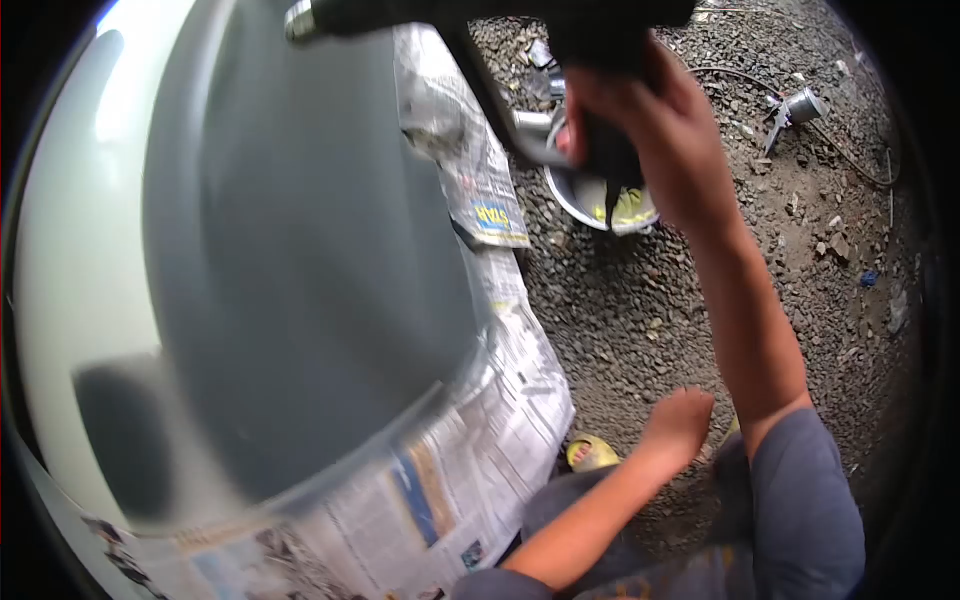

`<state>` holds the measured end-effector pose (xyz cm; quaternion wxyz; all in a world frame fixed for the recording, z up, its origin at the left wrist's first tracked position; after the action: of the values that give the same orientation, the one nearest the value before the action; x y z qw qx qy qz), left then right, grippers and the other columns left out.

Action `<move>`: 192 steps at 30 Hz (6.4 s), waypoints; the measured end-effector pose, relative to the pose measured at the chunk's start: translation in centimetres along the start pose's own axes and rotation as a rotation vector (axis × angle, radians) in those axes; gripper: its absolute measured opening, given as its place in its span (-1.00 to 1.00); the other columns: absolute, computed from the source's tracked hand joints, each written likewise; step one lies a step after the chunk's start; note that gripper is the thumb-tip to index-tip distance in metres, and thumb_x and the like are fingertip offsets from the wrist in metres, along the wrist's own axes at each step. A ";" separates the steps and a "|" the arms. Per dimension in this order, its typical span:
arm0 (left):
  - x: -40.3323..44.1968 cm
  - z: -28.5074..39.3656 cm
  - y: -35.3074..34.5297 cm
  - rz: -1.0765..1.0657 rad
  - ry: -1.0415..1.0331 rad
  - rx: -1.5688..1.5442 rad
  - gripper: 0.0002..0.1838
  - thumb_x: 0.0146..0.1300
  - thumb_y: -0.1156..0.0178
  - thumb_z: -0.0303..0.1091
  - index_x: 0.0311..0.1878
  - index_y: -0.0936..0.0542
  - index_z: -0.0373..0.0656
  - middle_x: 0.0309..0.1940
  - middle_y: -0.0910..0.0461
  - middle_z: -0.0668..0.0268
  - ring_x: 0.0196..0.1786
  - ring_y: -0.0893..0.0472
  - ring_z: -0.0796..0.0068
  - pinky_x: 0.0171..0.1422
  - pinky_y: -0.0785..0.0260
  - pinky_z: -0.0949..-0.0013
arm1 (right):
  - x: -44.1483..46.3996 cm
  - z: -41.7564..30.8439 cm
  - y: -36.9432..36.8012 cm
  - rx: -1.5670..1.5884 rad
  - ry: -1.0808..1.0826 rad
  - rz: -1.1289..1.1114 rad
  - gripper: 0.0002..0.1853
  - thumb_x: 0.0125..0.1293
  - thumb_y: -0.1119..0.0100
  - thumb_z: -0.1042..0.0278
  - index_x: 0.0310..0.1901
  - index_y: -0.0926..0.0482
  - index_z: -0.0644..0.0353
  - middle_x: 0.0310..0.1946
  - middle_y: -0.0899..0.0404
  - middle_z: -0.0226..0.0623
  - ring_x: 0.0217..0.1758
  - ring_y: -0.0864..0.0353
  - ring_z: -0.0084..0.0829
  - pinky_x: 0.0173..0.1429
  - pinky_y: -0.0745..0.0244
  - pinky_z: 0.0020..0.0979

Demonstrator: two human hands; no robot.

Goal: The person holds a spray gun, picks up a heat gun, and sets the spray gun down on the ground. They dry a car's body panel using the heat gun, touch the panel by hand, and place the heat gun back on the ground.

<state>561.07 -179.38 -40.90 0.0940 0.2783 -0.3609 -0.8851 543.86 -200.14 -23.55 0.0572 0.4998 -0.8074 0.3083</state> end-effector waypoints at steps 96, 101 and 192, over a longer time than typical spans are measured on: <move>-0.3 5.4 5.9 0.165 -0.388 -0.606 -0.68 0.44 -0.24 -0.30 0.12 -0.48 -0.27 -0.01 -0.51 0.15 0.08 -0.55 0.28 0.22 -0.43 0.23 | 0.9 -3.5 -2.0 0.154 -0.109 -0.219 -0.67 0.46 -0.25 0.14 0.06 -0.50 0.21 -0.41 -0.49 -0.42 -0.48 -0.55 -0.59 -0.41 -0.56 -0.52; 0.0 5.2 6.8 -0.043 -0.230 -0.590 -0.77 0.40 -0.22 -0.34 -0.02 -0.56 -0.30 -0.03 -0.53 0.14 0.05 -0.56 0.27 0.15 -0.45 0.20 | 0.7 -4.4 -1.0 0.041 -0.172 -0.266 -0.71 0.45 -0.28 0.12 -0.02 -0.54 0.16 -0.35 -0.59 -0.37 -0.43 -0.65 -0.57 -0.39 -0.65 -0.54; -0.1 27.7 82.7 -0.468 -0.182 0.428 -0.56 0.12 -0.52 -0.14 0.03 -0.71 -0.12 -0.60 -0.38 0.43 -0.59 -0.37 0.41 -0.51 -0.17 0.30 | 24.2 -18.3 -3.9 -0.279 -1.089 -0.399 -0.49 0.23 -0.45 0.06 0.08 -0.62 0.23 -0.43 -0.67 -0.09 -0.37 -0.69 -0.16 -0.22 -0.47 -0.17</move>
<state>542.71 -222.79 32.52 -0.2051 0.2871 -0.4717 -0.8081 531.25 -209.82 2.57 -0.2431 0.7158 -0.6439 -0.1182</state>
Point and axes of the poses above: each hand's wrist, its own x-axis towards the middle knuckle, its own y-axis out of the back of the hand, z = x × y, the point moved 3 cm from there along x, towards the middle knuckle
